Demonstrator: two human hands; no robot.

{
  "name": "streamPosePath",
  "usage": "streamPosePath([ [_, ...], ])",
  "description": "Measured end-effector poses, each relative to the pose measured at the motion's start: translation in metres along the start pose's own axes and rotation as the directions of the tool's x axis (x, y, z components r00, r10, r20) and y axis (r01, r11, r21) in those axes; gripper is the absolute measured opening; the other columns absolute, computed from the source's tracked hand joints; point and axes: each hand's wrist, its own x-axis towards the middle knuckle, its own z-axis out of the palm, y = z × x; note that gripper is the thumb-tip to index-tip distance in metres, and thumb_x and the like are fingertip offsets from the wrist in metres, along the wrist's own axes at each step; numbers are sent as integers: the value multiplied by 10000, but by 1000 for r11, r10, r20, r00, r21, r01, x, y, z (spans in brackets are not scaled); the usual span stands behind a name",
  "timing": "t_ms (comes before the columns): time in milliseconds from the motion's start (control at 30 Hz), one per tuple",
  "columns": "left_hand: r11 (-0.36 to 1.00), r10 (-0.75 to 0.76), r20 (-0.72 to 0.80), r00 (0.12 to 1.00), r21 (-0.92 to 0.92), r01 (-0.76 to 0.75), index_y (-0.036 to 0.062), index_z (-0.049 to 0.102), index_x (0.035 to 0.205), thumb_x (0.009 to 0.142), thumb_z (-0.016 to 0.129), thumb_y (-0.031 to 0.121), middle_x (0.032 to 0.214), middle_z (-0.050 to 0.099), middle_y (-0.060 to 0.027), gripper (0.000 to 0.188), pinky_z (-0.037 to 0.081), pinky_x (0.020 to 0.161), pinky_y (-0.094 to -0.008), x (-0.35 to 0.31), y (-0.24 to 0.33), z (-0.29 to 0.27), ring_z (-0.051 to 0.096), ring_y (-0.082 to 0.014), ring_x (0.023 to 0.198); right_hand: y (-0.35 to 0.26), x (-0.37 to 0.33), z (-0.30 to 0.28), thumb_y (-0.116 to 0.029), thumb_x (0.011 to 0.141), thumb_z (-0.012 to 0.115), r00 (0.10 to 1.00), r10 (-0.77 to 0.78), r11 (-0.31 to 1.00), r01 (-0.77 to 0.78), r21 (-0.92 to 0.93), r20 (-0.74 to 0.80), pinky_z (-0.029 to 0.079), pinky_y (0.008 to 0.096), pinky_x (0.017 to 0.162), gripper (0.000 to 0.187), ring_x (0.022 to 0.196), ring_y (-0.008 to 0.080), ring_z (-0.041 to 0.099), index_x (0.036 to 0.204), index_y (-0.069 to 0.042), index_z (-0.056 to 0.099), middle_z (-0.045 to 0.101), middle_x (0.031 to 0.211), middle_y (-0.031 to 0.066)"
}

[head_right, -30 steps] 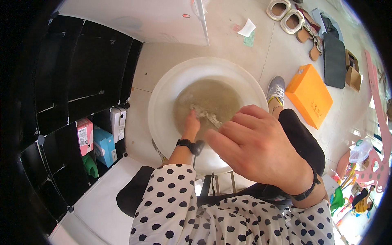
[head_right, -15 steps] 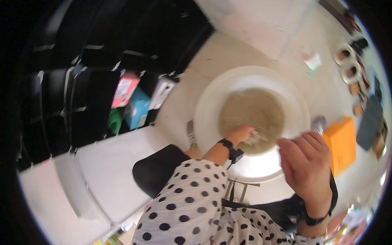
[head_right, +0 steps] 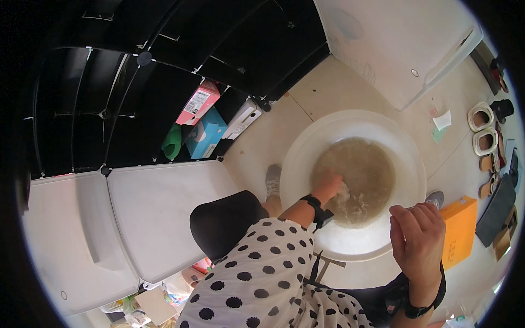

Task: The person removes a box from a cabinet, wrings a cloth in a bucket of water, and wipes the surfaces of the cabinet.

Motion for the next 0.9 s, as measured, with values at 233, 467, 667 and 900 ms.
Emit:
streamPosePath([
  [233,983,101,-32,994,159,-95,78,663,986,805,513,72,1256,467,-185,235,448,881,-406,7,-26,48,450,-388,1148,-11,10,4,32,677,615,999,-32,999,32,12,9,449,372,624,153,605,288,555,818,-17,581,559,644,101],
  [467,998,56,-469,881,11,-58,44,649,1001,843,490,138,1109,575,-199,243,465,840,-448,-1,-14,-4,579,-346,969,-6,3,13,19,689,615,1000,21,1000,-21,0,19,450,375,627,132,593,282,552,811,-19,580,552,628,91],
  [667,973,174,-128,976,178,-150,22,618,976,829,512,130,989,607,-191,211,471,738,-465,22,-43,49,592,-354,922,-11,6,7,13,684,622,999,-27,999,27,19,-19,449,369,622,124,577,275,537,791,-28,576,535,612,84],
  [900,964,136,-351,927,-170,-206,63,617,870,868,480,204,784,637,-178,197,474,639,-448,18,-60,20,603,-361,692,3,3,16,-26,665,649,993,8,1000,-5,-25,116,453,347,632,160,596,233,541,803,-44,568,537,647,59],
])
